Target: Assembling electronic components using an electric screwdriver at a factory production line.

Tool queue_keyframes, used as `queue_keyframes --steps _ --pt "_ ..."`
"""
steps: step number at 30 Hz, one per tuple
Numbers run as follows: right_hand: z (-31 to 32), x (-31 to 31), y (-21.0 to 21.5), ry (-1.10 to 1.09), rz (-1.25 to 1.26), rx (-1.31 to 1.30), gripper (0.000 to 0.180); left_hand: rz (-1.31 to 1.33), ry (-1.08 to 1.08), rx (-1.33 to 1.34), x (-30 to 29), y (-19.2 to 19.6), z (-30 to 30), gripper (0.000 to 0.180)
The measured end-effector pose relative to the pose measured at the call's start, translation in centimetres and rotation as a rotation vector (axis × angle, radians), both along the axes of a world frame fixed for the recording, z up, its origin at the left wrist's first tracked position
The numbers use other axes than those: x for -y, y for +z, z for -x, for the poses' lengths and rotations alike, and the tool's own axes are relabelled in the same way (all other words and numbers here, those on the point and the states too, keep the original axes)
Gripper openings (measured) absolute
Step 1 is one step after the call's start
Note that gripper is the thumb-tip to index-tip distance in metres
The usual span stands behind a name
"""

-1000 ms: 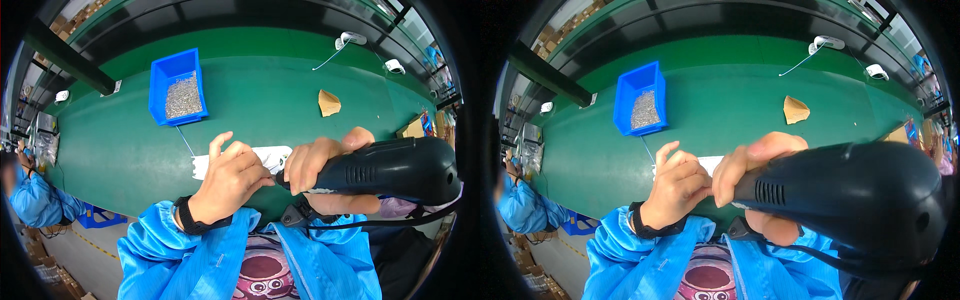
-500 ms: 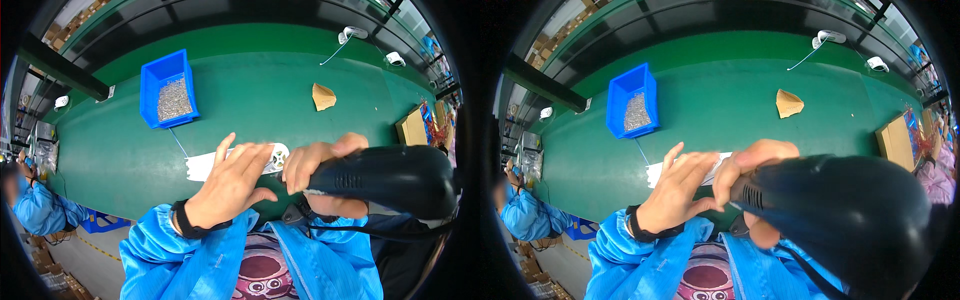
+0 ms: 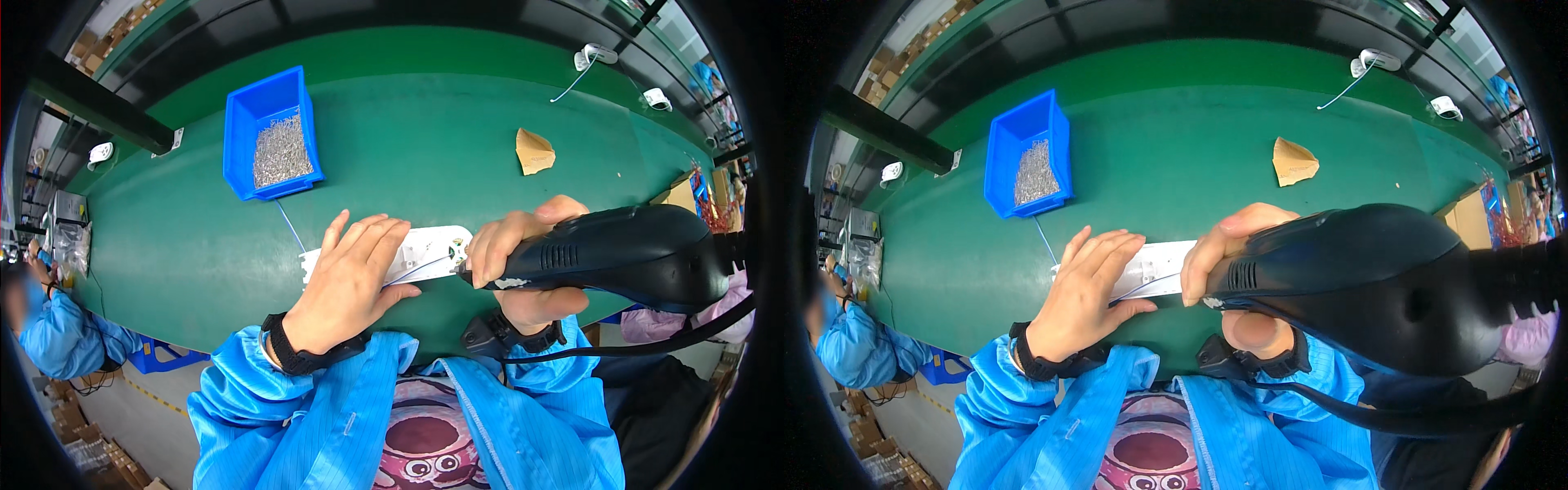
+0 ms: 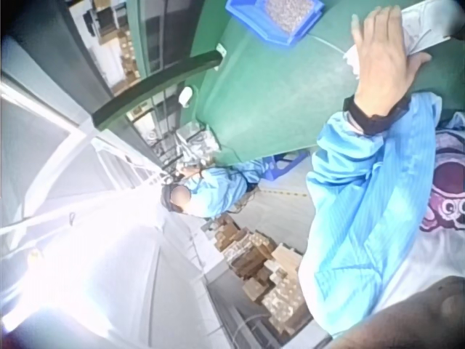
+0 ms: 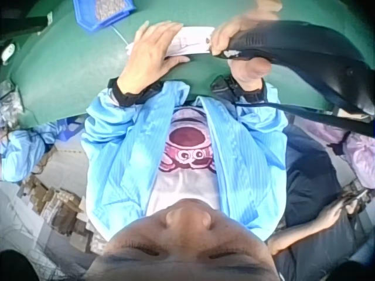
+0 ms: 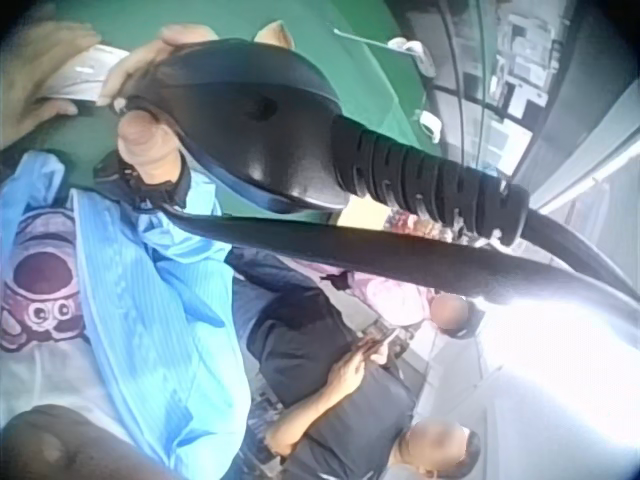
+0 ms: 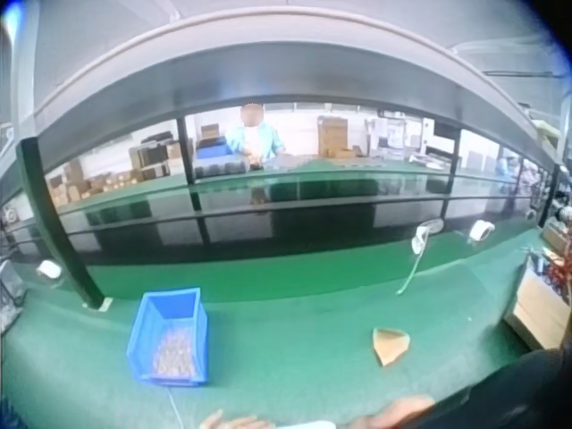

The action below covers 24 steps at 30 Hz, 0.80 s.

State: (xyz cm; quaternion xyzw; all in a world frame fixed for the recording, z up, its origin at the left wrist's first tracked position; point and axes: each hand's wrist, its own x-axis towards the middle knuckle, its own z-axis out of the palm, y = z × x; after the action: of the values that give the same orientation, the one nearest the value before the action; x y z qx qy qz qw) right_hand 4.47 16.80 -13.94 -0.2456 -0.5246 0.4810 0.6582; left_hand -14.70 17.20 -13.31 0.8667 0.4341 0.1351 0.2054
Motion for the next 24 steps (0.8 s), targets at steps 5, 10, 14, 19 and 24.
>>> queue_keyframes --steps 5,10,14,19,24 --pt "0.1 -0.4 -0.2 0.012 -0.004 -0.006 0.074 0.003 0.003 0.017 -0.1 0.0 0.0 0.066" --pt "-0.5 -0.9 -0.8 0.073 -0.019 0.032 0.074 0.002 0.000 0.027 -0.4 -0.5 0.0 0.063" --pt "0.4 -1.2 -0.6 0.060 -0.044 -0.026 0.074 -0.047 -0.012 0.047 -0.6 -0.5 0.1 0.060" --pt "-0.7 -2.0 -1.2 0.211 -0.065 -0.004 0.073 -0.074 -0.012 0.037 -0.9 -0.3 0.1 0.058" --pt "0.4 -1.1 -0.5 0.124 0.027 -0.024 0.072 -0.081 -0.011 0.015 -0.7 -0.3 0.3 0.059"
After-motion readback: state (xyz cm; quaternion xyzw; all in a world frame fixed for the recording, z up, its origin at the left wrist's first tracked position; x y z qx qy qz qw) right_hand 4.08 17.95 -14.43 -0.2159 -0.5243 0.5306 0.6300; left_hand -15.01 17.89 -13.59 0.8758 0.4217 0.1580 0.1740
